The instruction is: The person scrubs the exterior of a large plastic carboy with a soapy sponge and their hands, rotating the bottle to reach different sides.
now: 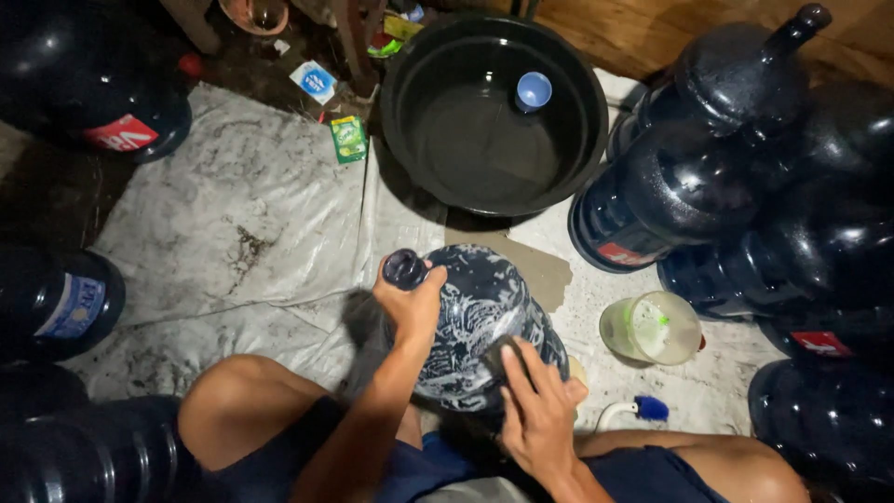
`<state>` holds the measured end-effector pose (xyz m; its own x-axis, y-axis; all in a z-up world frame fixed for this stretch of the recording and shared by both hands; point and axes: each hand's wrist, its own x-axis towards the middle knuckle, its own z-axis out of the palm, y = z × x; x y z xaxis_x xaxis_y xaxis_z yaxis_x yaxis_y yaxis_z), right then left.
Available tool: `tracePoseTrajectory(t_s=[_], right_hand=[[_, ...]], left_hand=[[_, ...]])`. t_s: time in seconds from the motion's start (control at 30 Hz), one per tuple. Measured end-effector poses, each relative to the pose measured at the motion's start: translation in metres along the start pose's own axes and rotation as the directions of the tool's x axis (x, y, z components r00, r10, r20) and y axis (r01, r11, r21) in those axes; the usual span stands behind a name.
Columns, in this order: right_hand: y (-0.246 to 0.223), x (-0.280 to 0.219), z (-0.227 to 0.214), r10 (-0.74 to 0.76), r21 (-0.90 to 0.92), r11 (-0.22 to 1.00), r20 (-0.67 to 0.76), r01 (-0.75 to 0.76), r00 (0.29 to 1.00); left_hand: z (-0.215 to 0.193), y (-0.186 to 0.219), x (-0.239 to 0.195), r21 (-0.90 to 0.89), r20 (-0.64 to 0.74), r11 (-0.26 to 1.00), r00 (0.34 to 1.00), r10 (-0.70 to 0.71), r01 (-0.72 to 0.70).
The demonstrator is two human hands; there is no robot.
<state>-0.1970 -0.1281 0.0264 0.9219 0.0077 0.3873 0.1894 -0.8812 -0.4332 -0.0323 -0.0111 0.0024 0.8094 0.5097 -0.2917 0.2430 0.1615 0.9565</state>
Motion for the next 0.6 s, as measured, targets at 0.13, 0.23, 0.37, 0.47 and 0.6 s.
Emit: tracePoseTrajectory(t_s=[0.13,0.23,0.37,0.47,0.6], right_hand=[[0.029,0.007,0.015,0.13,0.147,0.983,-0.115,-0.112,0.985],[0.029,0.031,0.012,0.314,0.194,0.935,-0.057,-0.298,0.948],[0.009,0.02,0.007,0.198,-0.018,0.98,-0.07,-0.2,0.978],[0.002,0.007,0.0,0.027,-0.117,0.993,-0.063,-0.034,0.998],[0.024,0.009,0.009,0.246,0.053,0.969,-0.076,-0.243,0.966]], left_hand=[[0.001,0.001,-0.012,-0.004,0.008,1.0,1.0,0.03,-0.03],[0.005,0.004,-0.018,0.021,0.029,0.999,0.999,0.031,-0.032],[0.006,0.003,-0.013,0.016,0.01,0.999,0.999,0.038,-0.038],[0.001,0.005,-0.011,0.02,0.008,1.0,1.0,0.017,-0.017],[-0.002,0.019,-0.021,0.036,0.097,0.997,0.993,-0.073,0.069]])
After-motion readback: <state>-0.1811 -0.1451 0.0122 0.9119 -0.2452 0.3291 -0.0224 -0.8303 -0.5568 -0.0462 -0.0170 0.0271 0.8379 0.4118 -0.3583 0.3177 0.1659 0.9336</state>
